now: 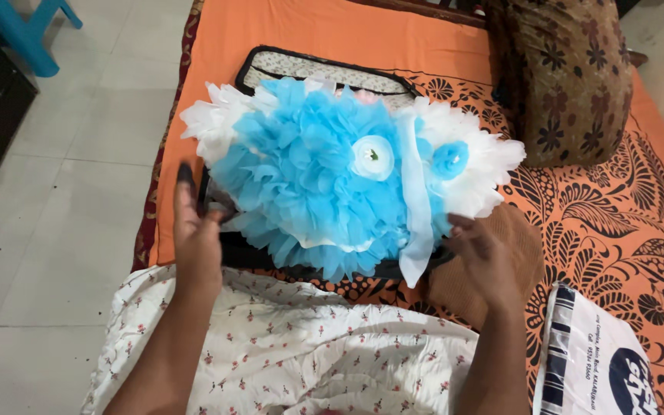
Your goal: The person packs a suitcase by arranging black clothing inside, layering several pink and white tutu-style dresses on top, and finally covering the contents with a brown folded cloth.
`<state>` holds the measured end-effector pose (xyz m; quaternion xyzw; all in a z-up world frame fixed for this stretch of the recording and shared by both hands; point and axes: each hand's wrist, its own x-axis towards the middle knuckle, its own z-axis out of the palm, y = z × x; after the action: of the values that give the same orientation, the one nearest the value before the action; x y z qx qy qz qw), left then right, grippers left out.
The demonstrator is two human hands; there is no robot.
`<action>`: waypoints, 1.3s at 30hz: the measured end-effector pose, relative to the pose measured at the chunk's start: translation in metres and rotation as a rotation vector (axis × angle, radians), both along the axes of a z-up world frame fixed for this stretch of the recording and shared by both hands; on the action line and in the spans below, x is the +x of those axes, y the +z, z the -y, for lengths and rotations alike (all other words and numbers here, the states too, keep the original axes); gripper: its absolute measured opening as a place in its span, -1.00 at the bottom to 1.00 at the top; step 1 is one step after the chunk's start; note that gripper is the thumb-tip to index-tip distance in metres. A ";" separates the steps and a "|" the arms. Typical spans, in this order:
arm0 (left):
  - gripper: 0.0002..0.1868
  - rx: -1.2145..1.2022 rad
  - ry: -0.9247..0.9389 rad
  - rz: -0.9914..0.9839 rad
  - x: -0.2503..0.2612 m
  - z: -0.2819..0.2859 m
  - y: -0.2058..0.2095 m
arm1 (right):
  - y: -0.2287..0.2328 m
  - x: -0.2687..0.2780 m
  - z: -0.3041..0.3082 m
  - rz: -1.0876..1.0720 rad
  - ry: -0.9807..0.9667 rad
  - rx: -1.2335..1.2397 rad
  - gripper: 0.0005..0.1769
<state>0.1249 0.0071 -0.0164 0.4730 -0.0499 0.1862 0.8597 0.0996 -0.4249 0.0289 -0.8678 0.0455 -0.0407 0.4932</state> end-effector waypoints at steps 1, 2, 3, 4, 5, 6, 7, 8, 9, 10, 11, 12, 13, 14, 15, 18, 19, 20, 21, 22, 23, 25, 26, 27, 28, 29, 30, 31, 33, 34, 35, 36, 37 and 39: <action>-0.24 0.055 0.020 0.033 -0.004 0.008 0.025 | 0.003 0.002 0.002 -0.012 -0.078 0.010 -0.63; -0.24 0.228 0.029 0.079 -0.006 0.018 0.047 | 0.005 0.004 0.003 -0.024 -0.154 0.019 -0.67; -0.23 0.402 0.040 0.125 -0.008 0.027 0.065 | 0.005 0.003 0.001 -0.071 -0.077 -0.060 -0.70; -0.27 0.659 0.113 0.214 -0.008 0.034 0.079 | 0.002 0.002 -0.002 -0.118 0.000 -0.141 -0.74; -0.31 0.916 0.187 0.301 -0.007 0.041 0.088 | -0.004 0.001 -0.006 -0.165 0.077 -0.223 -0.77; -0.30 1.048 0.171 0.323 -0.003 0.053 0.093 | -0.016 0.004 -0.015 -0.187 0.110 -0.103 -0.74; -0.28 1.181 0.155 0.345 0.002 0.067 0.093 | -0.031 0.008 -0.024 -0.209 0.143 0.016 -0.71; -0.27 1.316 0.134 0.365 0.006 0.076 0.090 | -0.044 0.021 -0.028 -0.288 0.156 -0.314 -0.64; -0.20 1.417 0.157 0.359 0.011 0.082 0.084 | -0.055 0.034 -0.027 -0.363 0.165 -0.645 -0.56; -0.12 1.520 0.179 0.350 0.016 0.087 0.075 | -0.068 0.042 -0.026 -0.333 0.154 -0.669 -0.55; -0.05 1.623 0.201 0.339 0.021 0.091 0.065 | -0.080 0.052 -0.026 -0.302 0.143 -0.692 -0.53; -0.05 1.700 0.142 0.250 0.027 0.093 0.054 | -0.087 0.058 -0.022 -0.268 0.130 -0.715 -0.51; -0.05 1.775 0.082 0.157 0.034 0.093 0.044 | -0.090 0.058 -0.017 -0.261 0.159 -0.697 -0.50; -0.05 1.844 0.028 0.061 0.041 0.092 0.035 | -0.088 0.060 -0.014 -0.249 0.189 -0.682 -0.50; -0.03 1.885 0.023 0.066 0.045 0.089 0.027 | -0.082 0.061 -0.016 -0.237 0.220 -0.667 -0.49; -0.01 1.866 0.060 0.163 0.044 0.082 0.020 | -0.040 0.043 -0.023 -0.322 0.287 -0.656 -0.52; 0.00 1.761 0.099 0.248 0.041 0.081 0.024 | -0.020 0.036 -0.023 -0.320 0.261 -0.597 -0.56; 0.01 1.654 0.130 0.327 0.036 0.081 0.030 | 0.000 0.029 -0.022 -0.325 0.234 -0.535 -0.59; -0.05 1.629 0.155 0.351 0.032 0.082 0.038 | 0.019 0.027 -0.022 -0.217 0.210 -0.380 -0.63; -0.11 1.606 0.176 0.377 0.031 0.086 0.046 | 0.035 0.025 -0.023 -0.109 0.182 -0.224 -0.66; -0.16 1.581 0.198 0.402 0.031 0.091 0.055 | 0.048 0.029 -0.026 -0.027 0.062 -0.307 -0.67; -0.26 1.562 0.214 0.431 0.041 0.106 0.069 | 0.062 0.054 -0.038 0.262 -0.123 -0.447 -0.67; -0.30 1.551 0.224 0.441 0.050 0.112 0.073 | 0.063 0.067 -0.043 0.464 -0.185 -0.499 -0.66; -0.25 1.573 0.267 0.427 0.062 0.119 0.075 | 0.060 0.085 -0.048 0.571 -0.174 -0.563 -0.58; -0.20 1.593 0.310 0.407 0.076 0.126 0.074 | 0.053 0.101 -0.052 0.677 -0.158 -0.628 -0.48; -0.16 1.613 0.352 0.387 0.090 0.129 0.071 | 0.043 0.114 -0.054 0.563 -0.166 -0.716 -0.27; -0.08 1.638 0.382 0.302 0.103 0.126 0.064 | 0.030 0.127 -0.054 0.450 -0.173 -0.801 -0.05; 0.00 1.660 0.410 0.216 0.116 0.119 0.056 | 0.016 0.139 -0.052 0.335 -0.181 -0.885 0.18; 0.12 1.687 0.401 0.018 0.130 0.104 0.032 | -0.018 0.155 -0.049 0.049 -0.189 -0.789 0.39; 0.17 1.686 0.363 -0.095 0.131 0.098 0.017 | -0.033 0.160 -0.045 -0.094 -0.197 -0.736 0.50; 0.21 1.682 0.324 -0.208 0.133 0.092 0.003 | -0.050 0.163 -0.044 -0.097 -0.187 -0.758 0.52; 0.22 1.654 0.293 -0.253 0.134 0.089 -0.011 | -0.066 0.163 -0.046 -0.103 -0.178 -0.781 0.53; 0.24 1.626 0.263 -0.298 0.136 0.087 -0.024 | -0.077 0.165 -0.047 -0.109 -0.168 -0.805 0.55; 0.26 1.584 0.223 -0.357 0.144 0.085 -0.041 | -0.086 0.176 -0.042 -0.128 -0.142 -0.790 0.60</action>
<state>0.2693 -0.0778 -0.0578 0.9647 0.0181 0.1019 0.2421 0.2752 -0.3826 -0.0570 -0.9860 0.1165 -0.0349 0.1138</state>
